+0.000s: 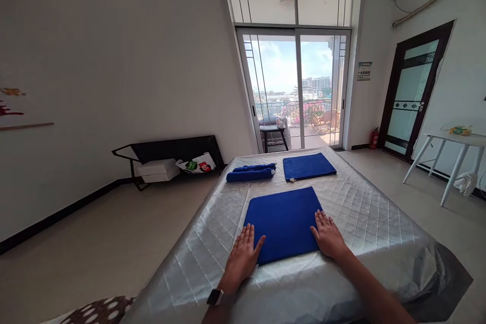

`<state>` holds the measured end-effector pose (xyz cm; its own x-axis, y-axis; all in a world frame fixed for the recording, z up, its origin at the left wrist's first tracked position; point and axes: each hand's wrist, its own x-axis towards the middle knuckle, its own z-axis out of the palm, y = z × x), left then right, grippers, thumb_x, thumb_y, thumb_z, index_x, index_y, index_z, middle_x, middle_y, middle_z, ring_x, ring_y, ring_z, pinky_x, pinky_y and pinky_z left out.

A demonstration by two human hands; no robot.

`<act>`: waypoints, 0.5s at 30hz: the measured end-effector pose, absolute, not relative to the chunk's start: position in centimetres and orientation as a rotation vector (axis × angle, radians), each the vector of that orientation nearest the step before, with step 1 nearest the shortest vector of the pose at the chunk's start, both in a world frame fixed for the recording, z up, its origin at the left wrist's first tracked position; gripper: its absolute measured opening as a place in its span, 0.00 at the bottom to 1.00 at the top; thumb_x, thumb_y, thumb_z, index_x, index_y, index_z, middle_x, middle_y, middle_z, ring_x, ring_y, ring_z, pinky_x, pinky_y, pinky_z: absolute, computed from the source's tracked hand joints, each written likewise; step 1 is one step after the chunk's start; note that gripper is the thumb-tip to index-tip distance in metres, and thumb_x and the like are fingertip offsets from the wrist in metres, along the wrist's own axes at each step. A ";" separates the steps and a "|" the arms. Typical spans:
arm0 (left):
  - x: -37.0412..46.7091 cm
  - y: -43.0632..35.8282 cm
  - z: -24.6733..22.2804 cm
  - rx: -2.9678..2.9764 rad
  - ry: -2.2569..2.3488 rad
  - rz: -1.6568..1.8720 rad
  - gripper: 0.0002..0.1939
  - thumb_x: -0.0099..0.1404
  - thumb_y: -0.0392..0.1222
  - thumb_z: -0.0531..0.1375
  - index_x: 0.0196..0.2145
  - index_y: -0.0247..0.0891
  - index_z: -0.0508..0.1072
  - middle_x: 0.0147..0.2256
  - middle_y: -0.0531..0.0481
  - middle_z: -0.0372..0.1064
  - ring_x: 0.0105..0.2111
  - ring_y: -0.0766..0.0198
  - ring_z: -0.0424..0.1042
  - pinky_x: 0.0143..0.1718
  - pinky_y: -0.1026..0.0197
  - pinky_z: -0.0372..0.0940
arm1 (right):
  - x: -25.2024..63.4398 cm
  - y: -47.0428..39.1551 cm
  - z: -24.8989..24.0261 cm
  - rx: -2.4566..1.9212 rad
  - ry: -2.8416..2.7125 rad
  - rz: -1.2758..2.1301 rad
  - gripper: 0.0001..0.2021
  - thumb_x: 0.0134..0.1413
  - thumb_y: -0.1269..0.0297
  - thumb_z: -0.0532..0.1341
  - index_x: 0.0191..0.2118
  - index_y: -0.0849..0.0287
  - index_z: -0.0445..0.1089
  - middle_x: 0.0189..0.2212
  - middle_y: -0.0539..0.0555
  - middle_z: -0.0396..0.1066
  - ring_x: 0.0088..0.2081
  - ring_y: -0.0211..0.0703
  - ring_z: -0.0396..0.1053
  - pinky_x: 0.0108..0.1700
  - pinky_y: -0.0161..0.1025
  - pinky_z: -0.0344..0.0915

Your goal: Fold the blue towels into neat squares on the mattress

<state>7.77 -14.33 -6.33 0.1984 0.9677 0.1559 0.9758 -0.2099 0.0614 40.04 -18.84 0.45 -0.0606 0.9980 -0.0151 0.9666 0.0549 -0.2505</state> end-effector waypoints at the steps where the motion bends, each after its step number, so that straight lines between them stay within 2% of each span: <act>1: 7.5 -14.2 -6.5 -2.393 -1.943 -0.255 0.43 0.74 0.63 0.35 0.70 0.26 0.55 0.70 0.34 0.50 0.71 0.48 0.48 0.69 0.44 0.51 | 40.0 -18.9 0.5 -2.043 -2.156 0.292 0.32 0.72 0.56 0.41 0.74 0.69 0.45 0.74 0.63 0.41 0.74 0.48 0.37 0.72 0.52 0.41; 5: 8.7 -13.6 -6.4 -2.356 -2.001 -0.258 0.45 0.73 0.65 0.35 0.69 0.25 0.58 0.70 0.32 0.52 0.71 0.47 0.51 0.69 0.45 0.52 | 39.7 -19.0 0.9 -2.044 -2.150 0.298 0.32 0.72 0.56 0.42 0.73 0.70 0.45 0.73 0.63 0.41 0.74 0.47 0.37 0.72 0.50 0.40; 10: 17.5 -12.9 -3.7 -2.591 -1.755 -0.314 0.43 0.74 0.65 0.34 0.70 0.30 0.58 0.70 0.37 0.52 0.71 0.48 0.48 0.69 0.45 0.50 | 39.7 -19.0 0.8 -2.048 -2.142 0.297 0.32 0.72 0.56 0.42 0.73 0.70 0.45 0.73 0.64 0.42 0.74 0.48 0.38 0.72 0.50 0.41; 15: 26.8 -11.5 -1.8 -2.847 -1.414 -0.221 0.37 0.77 0.56 0.35 0.71 0.30 0.54 0.71 0.36 0.48 0.72 0.52 0.45 0.71 0.48 0.46 | 39.9 -19.0 0.4 -2.019 -2.160 0.280 0.31 0.71 0.59 0.43 0.73 0.68 0.47 0.73 0.63 0.44 0.74 0.47 0.38 0.72 0.50 0.41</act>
